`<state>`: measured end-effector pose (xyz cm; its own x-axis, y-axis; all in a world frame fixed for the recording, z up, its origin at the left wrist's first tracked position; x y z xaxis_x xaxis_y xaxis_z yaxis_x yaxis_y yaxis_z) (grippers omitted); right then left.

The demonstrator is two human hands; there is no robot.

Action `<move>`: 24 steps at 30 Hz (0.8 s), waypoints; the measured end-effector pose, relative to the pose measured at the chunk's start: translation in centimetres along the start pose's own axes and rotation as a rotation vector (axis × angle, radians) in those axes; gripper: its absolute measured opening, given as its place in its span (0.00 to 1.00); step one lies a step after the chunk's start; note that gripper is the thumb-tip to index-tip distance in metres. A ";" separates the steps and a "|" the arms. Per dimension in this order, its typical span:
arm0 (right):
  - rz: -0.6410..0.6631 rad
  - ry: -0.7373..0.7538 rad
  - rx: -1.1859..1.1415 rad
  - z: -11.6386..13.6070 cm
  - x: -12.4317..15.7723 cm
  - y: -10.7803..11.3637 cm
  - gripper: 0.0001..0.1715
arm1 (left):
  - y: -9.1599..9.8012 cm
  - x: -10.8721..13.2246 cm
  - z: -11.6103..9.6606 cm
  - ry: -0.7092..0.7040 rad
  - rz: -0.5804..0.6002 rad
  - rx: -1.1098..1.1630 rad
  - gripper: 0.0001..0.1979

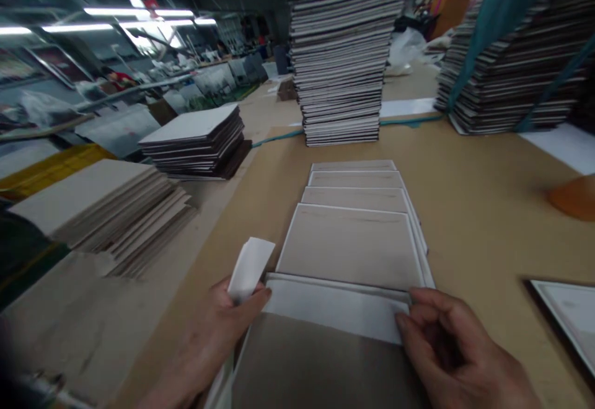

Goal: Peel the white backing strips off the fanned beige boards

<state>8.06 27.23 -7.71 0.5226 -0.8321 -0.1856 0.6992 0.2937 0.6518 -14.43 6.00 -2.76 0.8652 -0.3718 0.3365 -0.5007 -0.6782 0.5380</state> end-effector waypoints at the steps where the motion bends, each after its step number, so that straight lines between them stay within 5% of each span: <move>1: 0.011 -0.005 -0.008 0.6 -0.1 0.2 0.24 | 0.0 0.0 0.1 0.002 0.000 0.002 0.16; 12: 0.055 0.051 -0.027 2.8 0.0 0.1 0.18 | 0.2 0.5 -0.2 0.125 0.076 0.105 0.26; 24: 0.067 0.011 -0.038 3.0 -0.5 0.2 0.18 | 0.1 0.5 -0.4 0.127 0.009 0.015 0.26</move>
<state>6.51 26.29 -5.29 0.5740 -0.8048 -0.1513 0.6807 0.3662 0.6345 -14.08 6.01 -2.27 0.8498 -0.2953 0.4366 -0.5070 -0.6848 0.5235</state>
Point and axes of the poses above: each hand's wrist, its own x-axis away from the middle knuckle, its own y-axis out of the back of the hand, z = x × y, the point moved 2 cm from there along -x, towards the middle knuckle, and after that the axes turned 2 degrees about y, right-handed, at the moved point
